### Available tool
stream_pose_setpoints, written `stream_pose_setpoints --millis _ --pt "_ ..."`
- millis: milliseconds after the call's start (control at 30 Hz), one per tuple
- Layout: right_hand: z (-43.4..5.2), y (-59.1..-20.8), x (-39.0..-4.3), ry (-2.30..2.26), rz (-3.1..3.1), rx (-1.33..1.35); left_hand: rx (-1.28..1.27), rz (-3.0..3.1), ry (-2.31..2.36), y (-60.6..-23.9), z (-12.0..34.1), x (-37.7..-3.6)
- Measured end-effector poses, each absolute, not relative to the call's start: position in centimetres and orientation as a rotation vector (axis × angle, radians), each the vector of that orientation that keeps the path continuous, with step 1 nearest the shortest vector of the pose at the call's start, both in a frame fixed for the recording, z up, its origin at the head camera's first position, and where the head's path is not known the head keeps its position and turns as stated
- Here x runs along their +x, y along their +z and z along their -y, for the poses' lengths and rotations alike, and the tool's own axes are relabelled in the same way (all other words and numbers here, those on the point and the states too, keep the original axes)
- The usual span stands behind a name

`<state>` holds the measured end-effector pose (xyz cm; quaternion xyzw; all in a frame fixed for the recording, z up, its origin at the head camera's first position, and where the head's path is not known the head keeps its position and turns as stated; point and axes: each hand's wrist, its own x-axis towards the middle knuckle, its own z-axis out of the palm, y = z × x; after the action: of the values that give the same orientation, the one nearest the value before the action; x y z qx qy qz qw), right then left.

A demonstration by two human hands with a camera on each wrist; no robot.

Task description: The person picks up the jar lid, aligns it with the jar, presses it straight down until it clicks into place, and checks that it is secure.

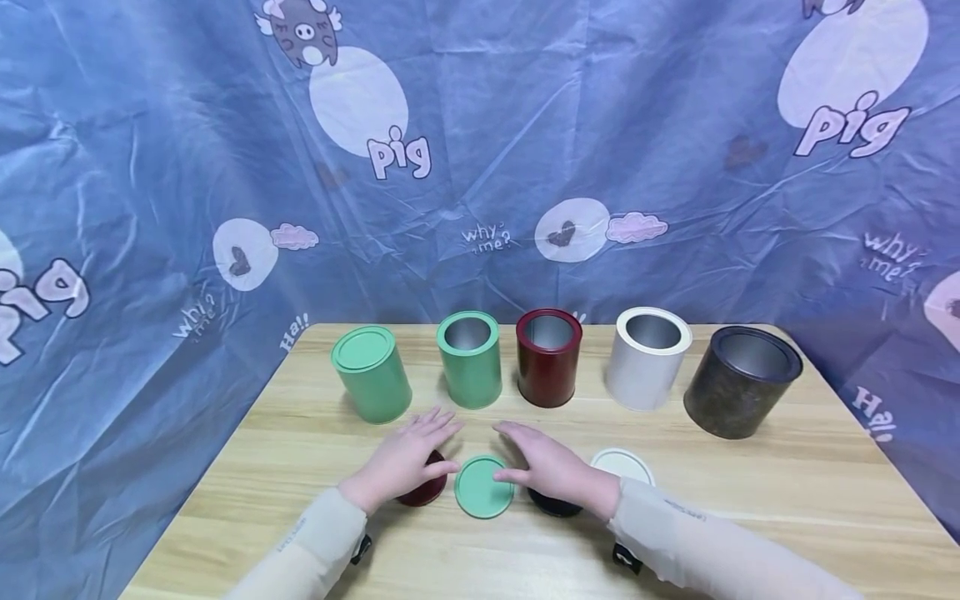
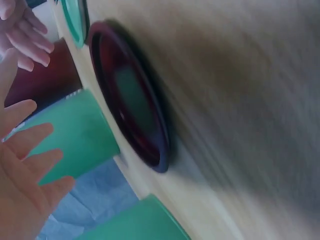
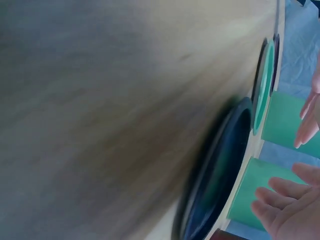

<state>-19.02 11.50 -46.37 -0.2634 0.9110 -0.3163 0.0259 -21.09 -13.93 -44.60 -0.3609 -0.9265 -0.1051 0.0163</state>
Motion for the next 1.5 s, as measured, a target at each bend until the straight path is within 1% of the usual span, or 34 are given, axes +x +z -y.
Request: stream_pose_setpoints --millis 467,1033,1500 --pt "-12.3 -47.0 -17.6 -0.85 -2.846 -0.886 -1.199 2.993 -0.202 -45.7 12.8 -19.9" --pt "-12.6 -48.0 -17.5 -0.696 -2.86 -0.951 -1.244 3.007 -0.057 -45.4 12.9 -19.6" --pt "-12.5 -47.6 -17.3 -0.575 -2.868 -0.953 -1.275 3.007 -0.025 -45.5 12.8 -19.6"
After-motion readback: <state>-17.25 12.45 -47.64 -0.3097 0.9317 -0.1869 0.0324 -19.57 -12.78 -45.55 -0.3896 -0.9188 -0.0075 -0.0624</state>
